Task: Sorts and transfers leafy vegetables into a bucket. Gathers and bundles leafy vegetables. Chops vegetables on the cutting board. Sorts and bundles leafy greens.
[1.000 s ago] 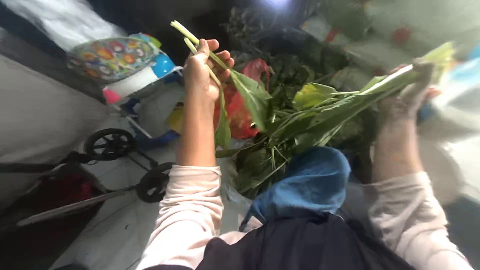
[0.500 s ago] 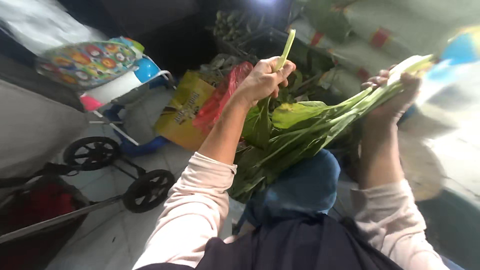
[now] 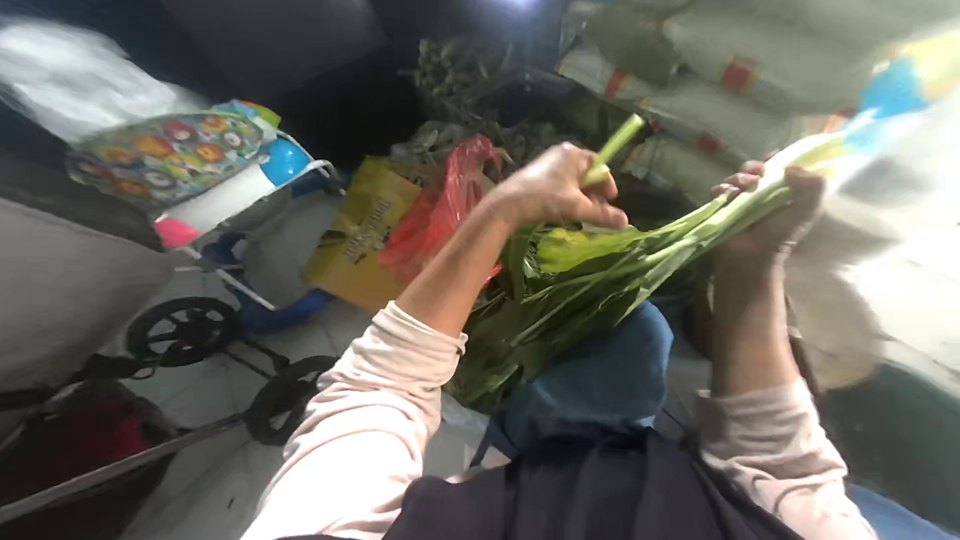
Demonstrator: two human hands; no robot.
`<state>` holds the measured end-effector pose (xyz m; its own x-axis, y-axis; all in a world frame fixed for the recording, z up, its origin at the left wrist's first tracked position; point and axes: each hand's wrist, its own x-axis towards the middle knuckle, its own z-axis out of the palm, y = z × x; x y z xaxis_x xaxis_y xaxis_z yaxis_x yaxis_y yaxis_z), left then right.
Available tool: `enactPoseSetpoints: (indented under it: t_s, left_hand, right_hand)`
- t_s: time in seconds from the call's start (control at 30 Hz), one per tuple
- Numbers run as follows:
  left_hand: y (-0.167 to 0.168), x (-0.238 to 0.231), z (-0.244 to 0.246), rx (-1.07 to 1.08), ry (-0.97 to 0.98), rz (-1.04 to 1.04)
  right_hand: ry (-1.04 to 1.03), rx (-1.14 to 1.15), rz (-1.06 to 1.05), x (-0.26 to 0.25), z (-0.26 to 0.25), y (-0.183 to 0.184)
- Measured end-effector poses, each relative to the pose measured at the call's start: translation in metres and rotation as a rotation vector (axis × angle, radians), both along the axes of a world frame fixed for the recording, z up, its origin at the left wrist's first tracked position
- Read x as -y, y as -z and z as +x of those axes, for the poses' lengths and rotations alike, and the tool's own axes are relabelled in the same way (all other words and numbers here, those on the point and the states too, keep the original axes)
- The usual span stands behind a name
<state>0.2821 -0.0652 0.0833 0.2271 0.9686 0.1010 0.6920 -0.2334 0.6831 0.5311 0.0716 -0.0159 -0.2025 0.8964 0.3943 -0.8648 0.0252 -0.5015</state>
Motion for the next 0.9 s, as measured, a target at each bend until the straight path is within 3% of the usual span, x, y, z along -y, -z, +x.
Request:
enactPoseSetpoints:
  t_s: [0.07, 0.13, 0.23, 0.33, 0.57, 0.8, 0.9]
  left_hand:
    - [0.01, -0.005, 0.022, -0.16, 0.047, -0.091]
    - [0.017, -0.011, 0.033, -0.19, 0.042, -0.128]
    - [0.015, -0.014, 0.029, 0.098, 0.069, -0.091]
    - [-0.005, -0.012, 0.041, 0.344, 0.075, -0.184]
    - [-0.041, -0.034, 0.076, 0.576, -0.037, -0.191]
    - [-0.09, -0.056, 0.102, 0.509, -0.125, -0.114]
    - [-0.087, -0.111, 0.075, 0.619, 0.11, 0.064]
  right_hand:
    - [-0.016, -0.021, -0.012, 0.002, 0.0, -0.001]
    - [-0.014, -0.035, -0.023, 0.007, 0.001, -0.003]
    - [-0.033, -0.055, -0.008, 0.008, 0.008, 0.008]
    - [-0.055, -0.085, -0.067, 0.009, 0.005, 0.02]
    - [-0.128, -0.064, -0.07, 0.016, 0.006, 0.05]
    - [-0.174, -0.054, -0.14, 0.014, 0.013, 0.056]
    - [-0.134, -0.109, -0.136, 0.004, 0.013, 0.057]
